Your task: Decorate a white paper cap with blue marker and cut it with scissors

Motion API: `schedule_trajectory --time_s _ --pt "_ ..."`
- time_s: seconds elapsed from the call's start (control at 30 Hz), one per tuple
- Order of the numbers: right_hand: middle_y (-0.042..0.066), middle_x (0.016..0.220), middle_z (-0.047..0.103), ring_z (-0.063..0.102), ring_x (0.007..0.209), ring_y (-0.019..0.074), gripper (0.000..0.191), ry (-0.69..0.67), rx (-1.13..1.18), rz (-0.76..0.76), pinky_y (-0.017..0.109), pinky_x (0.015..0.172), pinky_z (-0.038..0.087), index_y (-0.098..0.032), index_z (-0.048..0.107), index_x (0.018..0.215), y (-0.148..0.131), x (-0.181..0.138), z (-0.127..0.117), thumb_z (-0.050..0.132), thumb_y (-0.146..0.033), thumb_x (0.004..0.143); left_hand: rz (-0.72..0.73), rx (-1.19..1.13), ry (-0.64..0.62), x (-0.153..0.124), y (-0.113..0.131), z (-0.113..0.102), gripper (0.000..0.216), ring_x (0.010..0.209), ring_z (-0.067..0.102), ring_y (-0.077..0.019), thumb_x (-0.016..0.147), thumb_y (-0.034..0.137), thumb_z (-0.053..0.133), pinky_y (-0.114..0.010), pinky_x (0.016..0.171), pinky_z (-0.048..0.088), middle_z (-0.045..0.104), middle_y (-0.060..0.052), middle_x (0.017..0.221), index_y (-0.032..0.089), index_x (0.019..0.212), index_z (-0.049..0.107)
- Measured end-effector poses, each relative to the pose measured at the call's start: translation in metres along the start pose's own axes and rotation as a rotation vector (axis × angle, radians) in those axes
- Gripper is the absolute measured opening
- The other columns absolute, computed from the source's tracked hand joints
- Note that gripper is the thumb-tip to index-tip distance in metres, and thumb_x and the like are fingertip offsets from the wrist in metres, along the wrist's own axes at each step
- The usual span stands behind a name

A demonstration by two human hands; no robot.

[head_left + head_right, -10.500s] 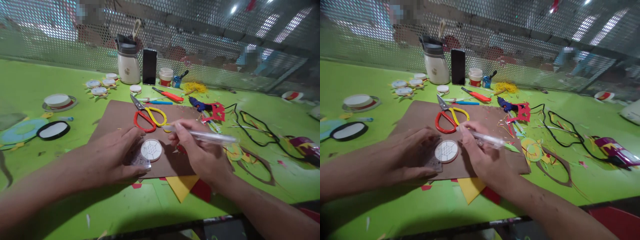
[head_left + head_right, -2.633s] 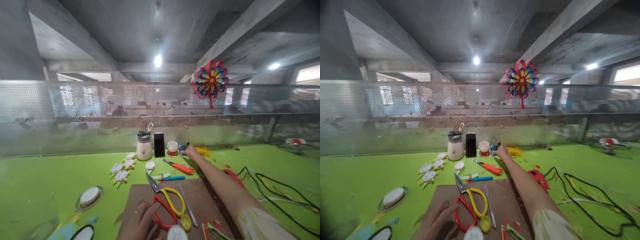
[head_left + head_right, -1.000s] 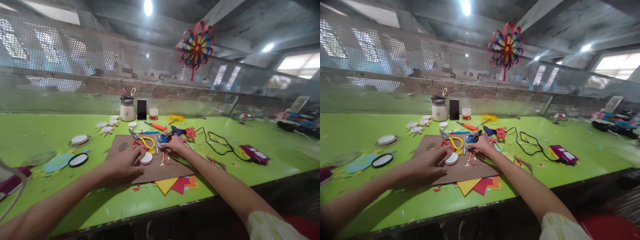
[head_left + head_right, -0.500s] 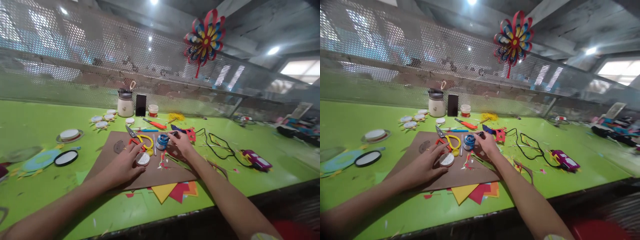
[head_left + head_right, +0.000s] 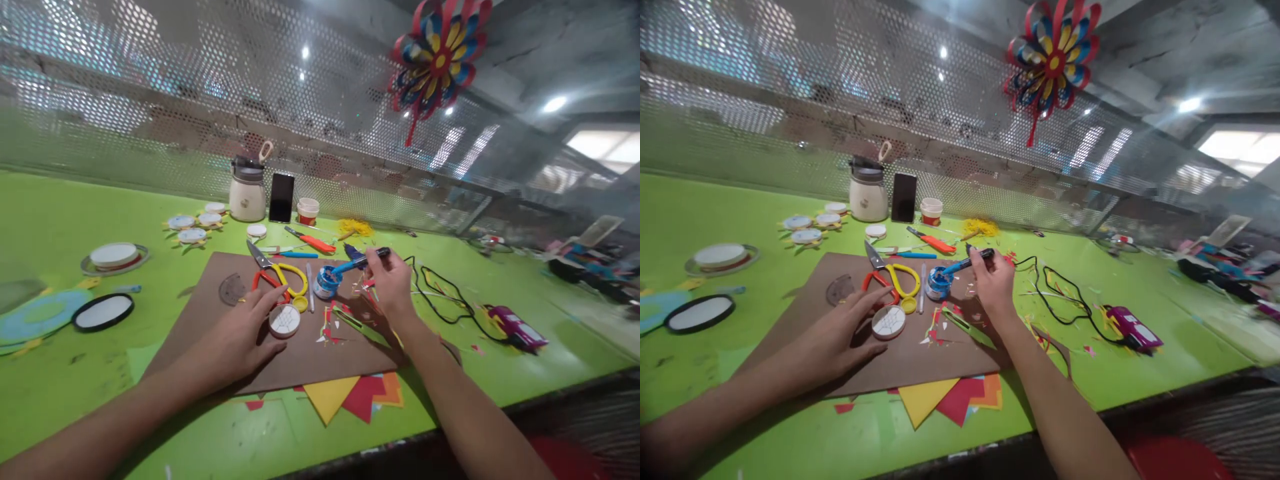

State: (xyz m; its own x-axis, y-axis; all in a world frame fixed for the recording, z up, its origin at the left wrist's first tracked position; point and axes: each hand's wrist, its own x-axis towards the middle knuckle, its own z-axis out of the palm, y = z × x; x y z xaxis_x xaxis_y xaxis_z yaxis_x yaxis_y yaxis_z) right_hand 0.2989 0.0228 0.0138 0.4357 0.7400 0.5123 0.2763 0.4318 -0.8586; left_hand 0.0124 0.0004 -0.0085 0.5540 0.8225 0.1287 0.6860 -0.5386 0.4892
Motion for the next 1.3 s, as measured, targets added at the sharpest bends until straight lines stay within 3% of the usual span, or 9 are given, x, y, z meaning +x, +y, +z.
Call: schedule_trajectory --time_s 0.23,0.37,0.6,0.9,1.17,1.3 --pt "-0.009 0.050 0.050 0.045 0.046 0.0094 0.049 0.074 0.209 0.105 0.024 0.049 0.044 -0.022 0.053 0.071 -0.022 -0.014 0.006 0.074 -0.066 0.078 0.025 -0.012 0.038 0.000 0.001 0.000 0.064 0.113 0.064 -0.0346 0.088 0.038 0.062 -0.048 0.096 0.053 0.058 -0.015 0.130 0.023 0.148 0.045" --pt "-0.008 0.049 0.054 0.048 0.045 0.0090 0.045 -0.046 0.430 0.279 0.023 0.047 0.045 -0.021 0.057 0.070 -0.034 -0.025 0.012 0.089 -0.054 0.068 0.044 -0.031 0.060 -0.001 0.001 0.000 0.064 0.114 0.064 -0.0342 0.089 0.038 0.063 -0.046 0.096 0.053 0.060 -0.014 0.129 0.023 0.148 0.045" --pt "-0.003 0.061 0.063 0.054 0.051 0.0094 0.035 -0.217 0.349 0.402 0.023 0.049 0.049 -0.019 0.075 0.081 -0.033 -0.046 0.020 0.083 -0.053 0.075 0.006 -0.095 0.031 0.000 0.004 0.002 0.069 0.121 0.062 -0.0339 0.087 0.038 0.066 -0.047 0.103 0.051 0.064 -0.013 0.134 0.022 0.150 0.043" --pt "0.000 0.076 0.075 0.071 0.066 0.0164 0.027 -0.484 0.173 0.319 0.030 0.064 0.058 -0.026 0.074 0.105 -0.018 -0.061 0.011 0.066 -0.050 0.096 -0.020 -0.108 0.063 0.005 0.003 0.011 0.080 0.125 0.060 -0.0351 0.084 0.038 0.072 -0.048 0.105 0.049 0.063 -0.013 0.137 0.024 0.154 0.037" --pt "-0.002 0.077 0.073 0.072 0.070 0.0128 0.017 -0.544 0.084 0.248 0.024 0.066 0.061 -0.028 0.071 0.106 -0.033 -0.067 0.009 0.067 -0.041 0.097 -0.013 -0.235 0.069 0.007 -0.001 0.014 0.072 0.113 0.066 -0.0324 0.085 0.041 0.068 -0.047 0.097 0.054 0.070 -0.011 0.124 0.022 0.149 0.042" --pt "-0.002 0.078 0.070 0.068 0.066 0.0126 0.009 -0.558 0.060 0.199 0.022 0.059 0.060 -0.027 0.071 0.101 -0.039 -0.071 0.010 0.071 -0.033 0.093 0.003 -0.269 0.092 0.005 -0.002 0.016 0.069 0.117 0.064 -0.0317 0.082 0.038 0.068 -0.048 0.101 0.052 0.067 -0.011 0.130 0.023 0.146 0.045"
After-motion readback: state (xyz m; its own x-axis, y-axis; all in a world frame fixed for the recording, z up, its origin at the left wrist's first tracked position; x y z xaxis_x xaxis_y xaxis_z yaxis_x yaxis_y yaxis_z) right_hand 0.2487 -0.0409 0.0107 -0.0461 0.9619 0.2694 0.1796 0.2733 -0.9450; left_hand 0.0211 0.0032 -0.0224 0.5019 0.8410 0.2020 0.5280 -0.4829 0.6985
